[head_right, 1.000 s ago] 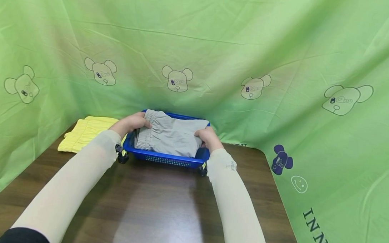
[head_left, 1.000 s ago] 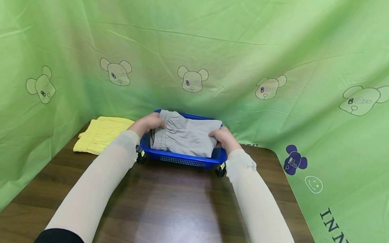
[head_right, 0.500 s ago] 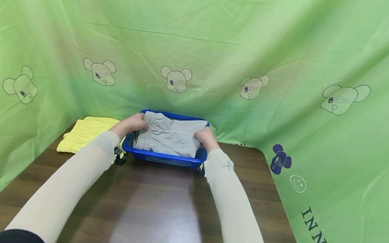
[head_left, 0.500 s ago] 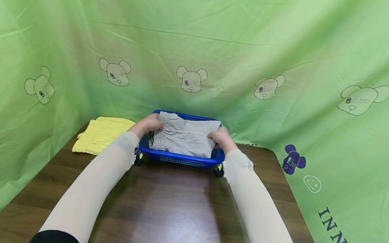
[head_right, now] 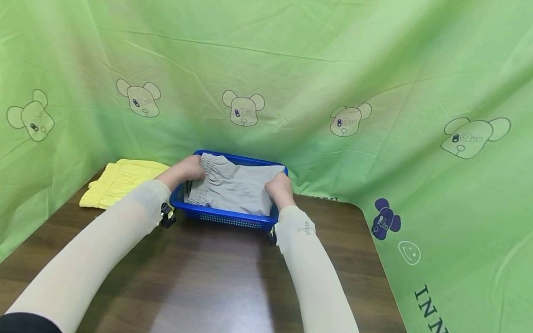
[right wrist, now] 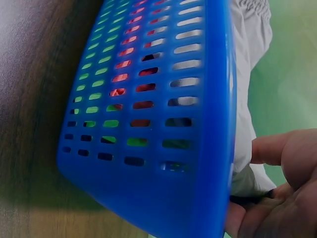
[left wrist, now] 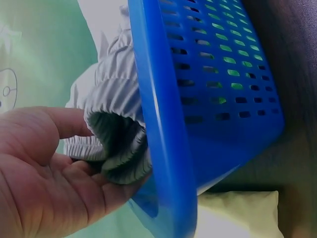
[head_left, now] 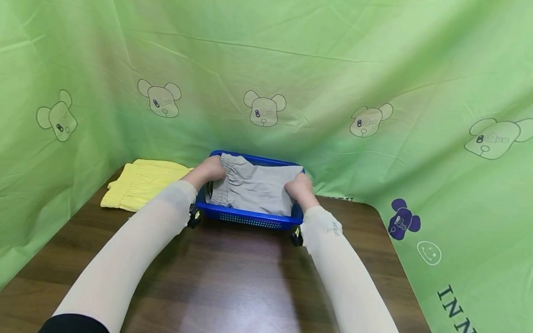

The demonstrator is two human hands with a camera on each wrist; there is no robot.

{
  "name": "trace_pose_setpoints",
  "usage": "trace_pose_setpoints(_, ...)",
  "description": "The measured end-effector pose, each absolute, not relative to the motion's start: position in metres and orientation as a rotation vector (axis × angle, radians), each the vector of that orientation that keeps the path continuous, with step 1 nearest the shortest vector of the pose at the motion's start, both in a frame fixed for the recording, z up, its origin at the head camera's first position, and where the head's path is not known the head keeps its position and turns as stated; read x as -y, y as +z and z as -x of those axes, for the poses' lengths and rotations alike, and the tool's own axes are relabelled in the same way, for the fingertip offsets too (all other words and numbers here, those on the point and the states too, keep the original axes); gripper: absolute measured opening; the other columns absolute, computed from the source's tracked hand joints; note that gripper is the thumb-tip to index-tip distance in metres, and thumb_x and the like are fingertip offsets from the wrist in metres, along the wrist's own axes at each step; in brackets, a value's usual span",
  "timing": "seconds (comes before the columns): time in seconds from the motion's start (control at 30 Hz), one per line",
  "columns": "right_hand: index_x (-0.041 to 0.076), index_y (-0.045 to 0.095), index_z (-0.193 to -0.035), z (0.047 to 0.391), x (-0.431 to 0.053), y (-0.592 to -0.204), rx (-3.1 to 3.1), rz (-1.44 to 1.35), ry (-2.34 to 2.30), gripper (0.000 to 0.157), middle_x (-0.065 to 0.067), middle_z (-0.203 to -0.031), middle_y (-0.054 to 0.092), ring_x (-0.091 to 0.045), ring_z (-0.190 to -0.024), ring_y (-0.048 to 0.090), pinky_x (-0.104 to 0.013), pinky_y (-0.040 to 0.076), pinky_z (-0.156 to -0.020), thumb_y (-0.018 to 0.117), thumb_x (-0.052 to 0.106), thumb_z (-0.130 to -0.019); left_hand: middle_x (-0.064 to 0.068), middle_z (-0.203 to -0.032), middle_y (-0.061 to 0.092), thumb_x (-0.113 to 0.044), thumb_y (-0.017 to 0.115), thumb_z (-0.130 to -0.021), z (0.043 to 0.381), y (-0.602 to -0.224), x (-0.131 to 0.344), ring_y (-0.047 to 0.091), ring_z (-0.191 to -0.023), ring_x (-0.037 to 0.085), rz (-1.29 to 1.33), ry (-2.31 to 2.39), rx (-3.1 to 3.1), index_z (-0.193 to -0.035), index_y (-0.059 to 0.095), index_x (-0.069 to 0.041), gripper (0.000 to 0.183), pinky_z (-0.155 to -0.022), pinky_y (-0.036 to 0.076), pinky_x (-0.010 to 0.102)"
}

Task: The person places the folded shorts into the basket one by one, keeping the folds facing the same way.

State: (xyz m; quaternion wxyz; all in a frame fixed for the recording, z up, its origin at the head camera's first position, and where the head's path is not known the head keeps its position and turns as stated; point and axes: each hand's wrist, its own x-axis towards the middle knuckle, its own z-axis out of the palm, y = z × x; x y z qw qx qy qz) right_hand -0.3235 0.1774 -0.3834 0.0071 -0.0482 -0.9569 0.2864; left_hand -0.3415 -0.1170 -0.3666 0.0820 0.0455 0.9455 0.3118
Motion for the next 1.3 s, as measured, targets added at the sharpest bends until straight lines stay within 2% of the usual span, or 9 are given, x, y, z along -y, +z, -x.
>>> trace_pose_setpoints(0.07,-0.003,0.06,-0.097,0.323,-0.176,-0.384,2.983,0.145,0.885,0.017,-0.021,-0.099,0.065,-0.031,-0.078,0.06,-0.036,0.052,-0.061,0.059,0.009,-0.085,0.029,-0.131,0.055,0.001,0.057,-0.076,0.342,-0.365,0.114,0.052,-0.097,0.033,-0.101,0.874,-2.842,-0.125,0.053,0.013,0.05,-0.076,0.047,0.037)
trace_pose_setpoints(0.17,-0.001,0.06,-0.099,0.321,-0.174,-0.384,2.972,0.156,0.835,0.017,-0.021,-0.101,0.066,-0.031,-0.081,0.06,-0.038,0.053,-0.065,0.058,0.009,-0.086,0.023,-0.111,0.056,0.003,0.056,-0.076,0.344,-0.364,0.111,0.047,-0.078,0.027,-0.044,0.831,-2.852,-0.101,0.054,0.004,0.026,-0.06,0.04,0.032)
trace_pose_setpoints(0.3,-0.002,0.058,-0.111,0.319,-0.17,-0.382,2.978,0.217,0.773,0.027,-0.021,-0.109,0.067,-0.033,-0.091,0.064,-0.043,0.056,-0.072,0.058,0.012,-0.088,0.021,-0.109,0.055,0.002,0.055,-0.082,0.341,-0.362,0.108,0.044,-0.069,0.023,0.02,0.813,-2.862,-0.101,0.054,0.002,0.02,-0.054,0.037,0.03)
trace_pose_setpoints(0.43,-0.006,0.053,-0.126,0.317,-0.166,-0.379,2.991,0.251,0.704,0.042,-0.022,-0.117,0.066,-0.035,-0.102,0.066,-0.048,0.057,-0.079,0.059,0.014,-0.09,0.021,-0.114,0.059,-0.002,0.053,-0.087,0.336,-0.359,0.105,0.047,-0.071,0.025,0.073,0.805,-2.883,-0.113,0.059,0.003,0.027,-0.053,0.038,0.031)
trace_pose_setpoints(0.6,-0.008,0.049,-0.132,0.315,-0.163,-0.378,2.996,0.247,0.623,0.049,-0.022,-0.116,0.067,-0.036,-0.102,0.067,-0.05,0.058,-0.078,0.06,0.016,-0.09,0.02,-0.125,0.061,-0.004,0.052,-0.089,0.33,-0.356,0.103,0.053,-0.085,0.03,0.068,0.775,-2.936,-0.127,0.06,0.003,0.039,-0.058,0.042,0.033)
trace_pose_setpoints(1.0,-0.004,0.053,-0.128,0.313,-0.158,-0.38,2.95,0.259,0.548,0.042,-0.022,-0.114,0.068,-0.036,-0.099,0.069,-0.052,0.059,-0.075,0.06,0.012,-0.089,0.019,-0.116,0.067,-0.006,0.053,-0.091,0.321,-0.356,0.101,0.057,-0.081,0.029,0.036,0.683,-3.012,-0.099,0.066,-0.002,0.016,-0.058,0.047,0.036)
trace_pose_setpoints(1.1,-0.004,0.053,-0.129,0.311,-0.158,-0.381,2.944,0.246,0.542,0.042,-0.023,-0.115,0.068,-0.037,-0.099,0.069,-0.052,0.059,-0.076,0.058,0.01,-0.09,0.019,-0.114,0.066,-0.006,0.053,-0.093,0.32,-0.355,0.098,0.057,-0.079,0.028,0.015,0.665,-3.014,-0.1,0.065,-0.002,0.014,-0.057,0.046,0.036)
trace_pose_setpoints(1.2,-0.007,0.049,-0.137,0.309,-0.158,-0.381,2.956,0.222,0.516,0.05,-0.023,-0.114,0.068,-0.037,-0.099,0.069,-0.05,0.059,-0.075,0.056,0.009,-0.09,0.018,-0.111,0.065,-0.008,0.056,-0.093,0.322,-0.357,0.094,0.054,-0.077,0.027,-0.045,0.679,-2.996,-0.105,0.064,0.0,0.017,-0.059,0.045,0.035)
trace_pose_setpoints(1.3,-0.009,0.036,-0.151,0.307,-0.157,-0.383,2.978,0.203,0.5,0.064,-0.025,-0.115,0.068,-0.037,-0.099,0.069,-0.05,0.059,-0.074,0.054,0.008,-0.092,0.017,-0.104,0.065,-0.01,0.059,-0.091,0.326,-0.36,0.093,0.053,-0.075,0.025,-0.102,0.679,-2.977,-0.097,0.064,0.0,0.013,-0.062,0.046,0.035)
